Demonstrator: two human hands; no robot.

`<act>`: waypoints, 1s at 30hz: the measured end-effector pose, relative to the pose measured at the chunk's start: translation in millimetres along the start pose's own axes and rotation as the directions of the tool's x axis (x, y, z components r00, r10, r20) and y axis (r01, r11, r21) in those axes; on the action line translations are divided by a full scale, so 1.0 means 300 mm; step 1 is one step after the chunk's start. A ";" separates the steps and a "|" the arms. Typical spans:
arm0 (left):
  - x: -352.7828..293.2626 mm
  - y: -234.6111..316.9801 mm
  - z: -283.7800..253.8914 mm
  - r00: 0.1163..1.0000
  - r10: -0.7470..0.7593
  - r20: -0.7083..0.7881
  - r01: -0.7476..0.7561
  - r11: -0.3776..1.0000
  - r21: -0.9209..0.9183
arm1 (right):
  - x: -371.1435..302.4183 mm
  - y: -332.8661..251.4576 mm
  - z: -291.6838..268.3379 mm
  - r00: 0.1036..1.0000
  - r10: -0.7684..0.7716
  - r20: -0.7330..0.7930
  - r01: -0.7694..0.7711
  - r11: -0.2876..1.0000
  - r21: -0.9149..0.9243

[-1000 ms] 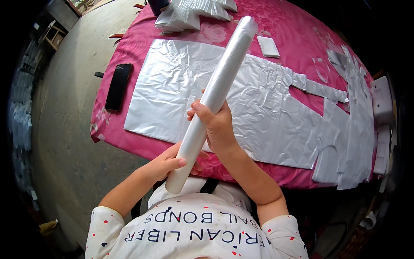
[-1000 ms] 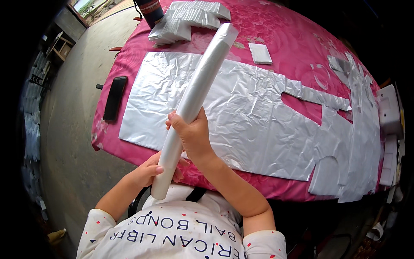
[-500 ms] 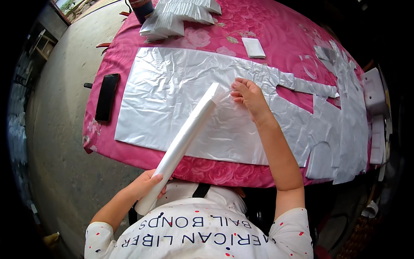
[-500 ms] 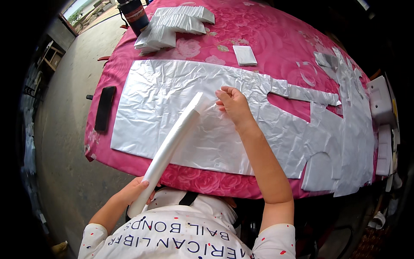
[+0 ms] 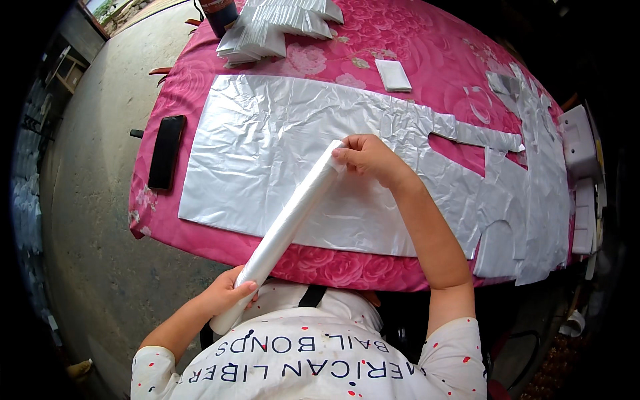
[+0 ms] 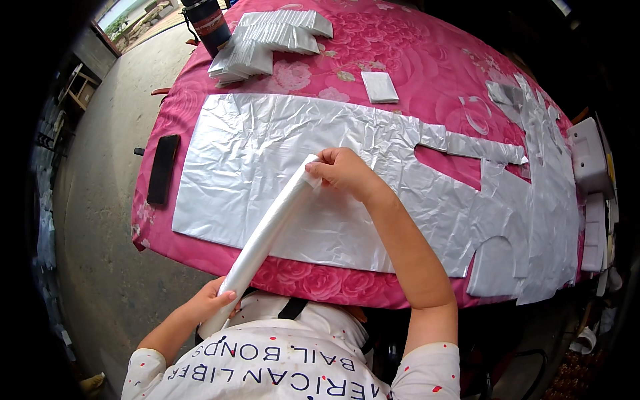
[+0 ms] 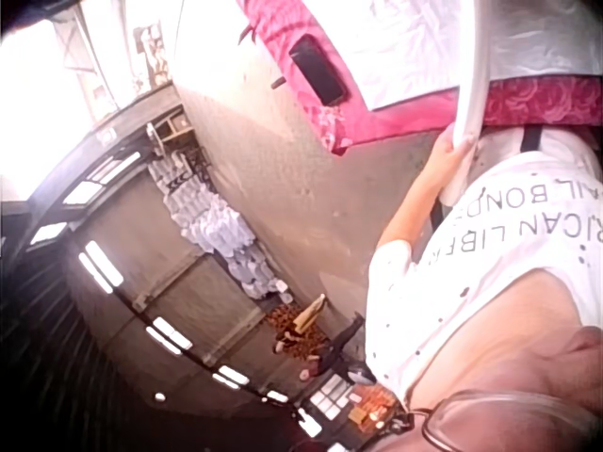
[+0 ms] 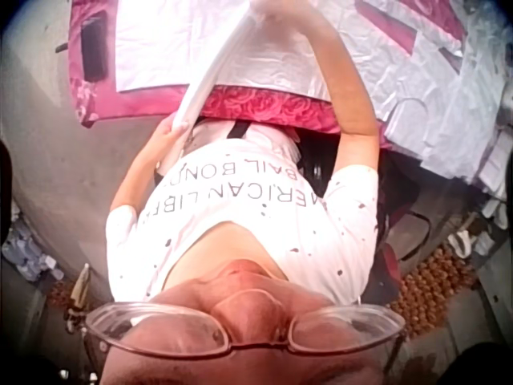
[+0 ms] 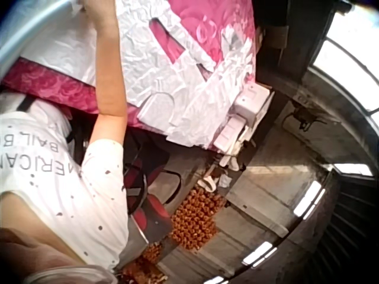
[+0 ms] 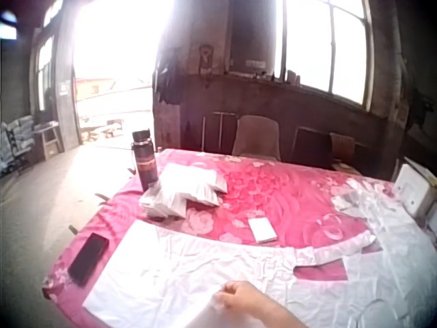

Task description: The person unrolls a roll of clear plastic wrap on a pink tablecloth, places small white rectangular items onto the film, folds the wrap around each item, and stacks the wrapped units. The person repeats this process for multiple items, maintaining a growing stack of wrapped packages.

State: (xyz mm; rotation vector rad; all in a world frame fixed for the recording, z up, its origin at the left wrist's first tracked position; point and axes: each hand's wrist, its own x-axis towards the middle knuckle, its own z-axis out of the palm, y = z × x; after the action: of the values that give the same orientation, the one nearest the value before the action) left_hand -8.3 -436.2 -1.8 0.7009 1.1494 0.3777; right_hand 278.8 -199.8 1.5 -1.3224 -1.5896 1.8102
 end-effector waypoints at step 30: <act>0.221 0.430 0.095 0.850 0.443 0.286 -0.274 -0.092 0.957 | 0.053 0.073 -0.305 0.832 -0.355 -0.426 0.265 0.930 -0.256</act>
State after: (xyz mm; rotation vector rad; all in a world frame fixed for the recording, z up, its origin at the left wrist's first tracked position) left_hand 52.9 -310.5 46.0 2.4279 1.2093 -0.0646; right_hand 353.7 -143.2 -16.5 -1.3521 -1.6083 1.0644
